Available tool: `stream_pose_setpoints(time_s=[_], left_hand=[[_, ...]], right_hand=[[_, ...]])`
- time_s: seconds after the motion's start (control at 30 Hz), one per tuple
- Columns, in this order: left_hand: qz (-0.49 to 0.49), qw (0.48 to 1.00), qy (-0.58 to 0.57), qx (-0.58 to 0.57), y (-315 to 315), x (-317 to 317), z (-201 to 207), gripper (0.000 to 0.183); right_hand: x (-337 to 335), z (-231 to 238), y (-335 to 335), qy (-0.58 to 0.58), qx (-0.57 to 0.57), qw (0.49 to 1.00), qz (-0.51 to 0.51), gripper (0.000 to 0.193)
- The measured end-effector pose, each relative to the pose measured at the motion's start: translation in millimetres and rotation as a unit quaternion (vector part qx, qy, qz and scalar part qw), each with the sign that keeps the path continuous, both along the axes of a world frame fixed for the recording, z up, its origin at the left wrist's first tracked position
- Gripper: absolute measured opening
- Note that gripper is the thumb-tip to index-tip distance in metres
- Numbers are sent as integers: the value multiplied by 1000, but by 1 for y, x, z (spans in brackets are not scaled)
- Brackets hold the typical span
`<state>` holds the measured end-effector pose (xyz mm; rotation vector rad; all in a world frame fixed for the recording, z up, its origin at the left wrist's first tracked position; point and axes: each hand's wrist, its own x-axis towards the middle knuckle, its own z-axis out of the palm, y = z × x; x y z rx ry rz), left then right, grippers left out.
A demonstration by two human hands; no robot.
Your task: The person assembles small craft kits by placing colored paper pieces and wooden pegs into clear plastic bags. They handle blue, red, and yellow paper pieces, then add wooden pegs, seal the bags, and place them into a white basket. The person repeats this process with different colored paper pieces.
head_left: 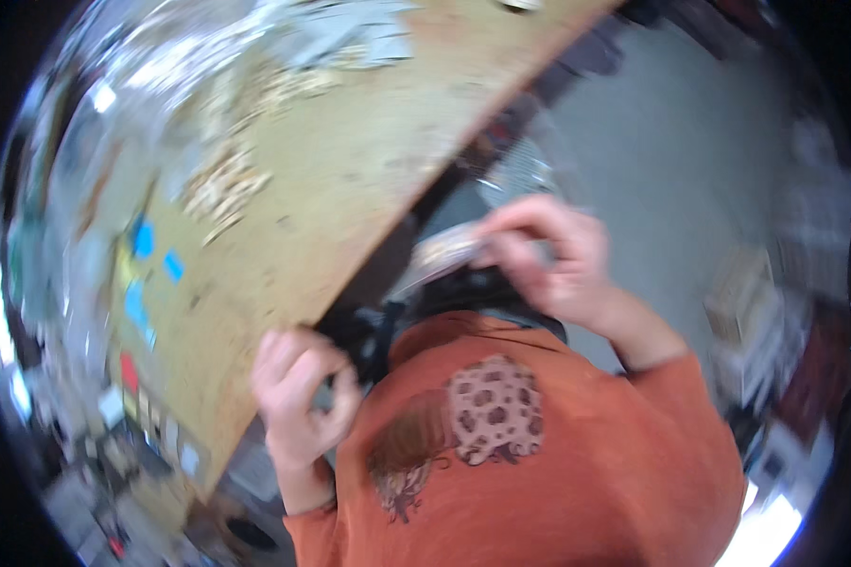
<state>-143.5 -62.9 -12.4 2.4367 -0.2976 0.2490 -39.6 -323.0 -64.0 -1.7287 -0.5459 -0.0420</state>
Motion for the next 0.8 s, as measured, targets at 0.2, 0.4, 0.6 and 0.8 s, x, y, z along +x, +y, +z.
stream_pose_setpoints(time_s=[0.2, 0.4, 0.6, 0.8], left_hand=[[-37, 997, -63, -34, -4, 7, -24, 15], [46, 991, -106, -65, -2, -15, -37, 18], [98, 992, -71, -48, 30, -32, -42, 13], [266, 960, -40, -73, 63, -69, -59, 8]], right_hand=[[4, -20, -68, 33, -68, 985, -152, 24], [-1, -3, -3, 0, -106, 994, 12, 13], [-7, 12, 83, -209, -128, 950, 191, 18], [-40, -21, 142, -253, -72, 863, 432, 13]])
